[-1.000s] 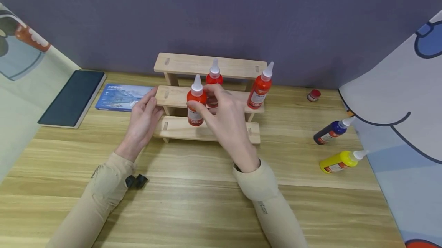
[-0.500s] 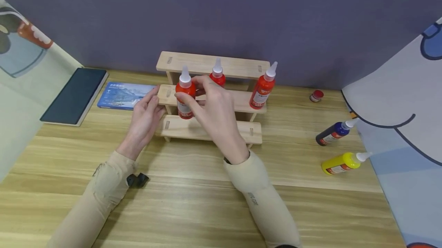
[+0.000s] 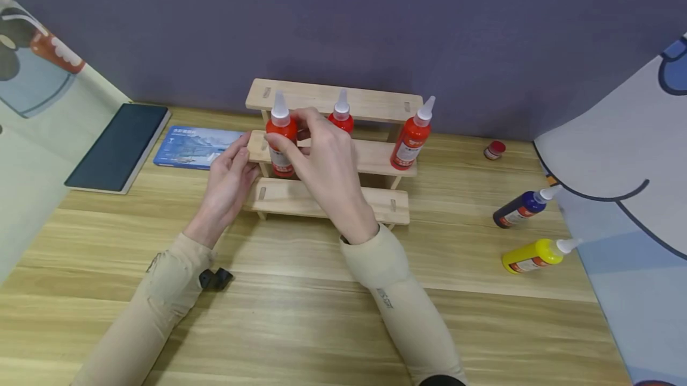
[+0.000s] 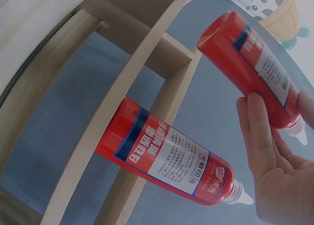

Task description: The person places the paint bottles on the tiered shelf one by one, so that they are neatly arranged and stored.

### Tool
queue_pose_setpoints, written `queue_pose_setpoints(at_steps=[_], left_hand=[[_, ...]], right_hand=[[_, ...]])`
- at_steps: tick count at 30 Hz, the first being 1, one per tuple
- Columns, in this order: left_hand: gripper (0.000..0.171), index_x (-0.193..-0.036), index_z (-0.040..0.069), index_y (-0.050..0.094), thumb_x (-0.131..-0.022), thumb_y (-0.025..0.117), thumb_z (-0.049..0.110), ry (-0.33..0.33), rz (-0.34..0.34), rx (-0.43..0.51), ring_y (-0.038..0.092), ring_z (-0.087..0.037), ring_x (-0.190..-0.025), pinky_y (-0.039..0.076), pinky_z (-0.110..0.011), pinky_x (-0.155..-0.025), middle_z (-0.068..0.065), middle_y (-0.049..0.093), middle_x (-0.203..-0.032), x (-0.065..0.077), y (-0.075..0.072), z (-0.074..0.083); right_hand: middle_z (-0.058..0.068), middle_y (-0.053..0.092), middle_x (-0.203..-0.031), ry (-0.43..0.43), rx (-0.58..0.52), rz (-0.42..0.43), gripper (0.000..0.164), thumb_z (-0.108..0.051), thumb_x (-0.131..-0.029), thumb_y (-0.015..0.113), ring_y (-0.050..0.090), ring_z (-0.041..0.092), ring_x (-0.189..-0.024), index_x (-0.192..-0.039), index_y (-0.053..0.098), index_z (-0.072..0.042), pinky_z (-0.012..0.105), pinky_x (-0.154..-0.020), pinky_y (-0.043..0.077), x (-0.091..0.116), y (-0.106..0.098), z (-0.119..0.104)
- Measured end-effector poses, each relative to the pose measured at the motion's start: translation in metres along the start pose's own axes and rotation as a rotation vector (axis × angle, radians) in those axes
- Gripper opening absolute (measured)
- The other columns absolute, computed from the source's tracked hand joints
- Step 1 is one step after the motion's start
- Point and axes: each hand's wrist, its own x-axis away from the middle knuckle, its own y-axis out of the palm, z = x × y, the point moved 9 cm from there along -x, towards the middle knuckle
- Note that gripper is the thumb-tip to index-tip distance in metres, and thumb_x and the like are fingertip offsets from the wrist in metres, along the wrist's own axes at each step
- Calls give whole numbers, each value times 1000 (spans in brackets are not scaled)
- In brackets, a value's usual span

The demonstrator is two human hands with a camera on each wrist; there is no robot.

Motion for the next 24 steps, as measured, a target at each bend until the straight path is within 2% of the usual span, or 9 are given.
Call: queue_pose_setpoints(at_steps=[18,24], left_hand=[[51,-168,1,26,-118,32,10,2,-5,7,37,-29,-156,38,-29,-124,-19,31,-171,0,-1,-1],[51,-168,0,25,-118,32,9,2,-6,5,36,-29,-156,37,-30,-125,-19,30,-172,0,0,-1]], right_hand=[[12,79,-108,-19,29,9,43,-26,-93,87,75,20,-97,-123,72,2,32,-76,68,-10,11,-1],[12,78,-110,-12,71,0,45,-28,-95,86,74,21,-98,-125,71,2,34,-78,67,-14,15,-1]])
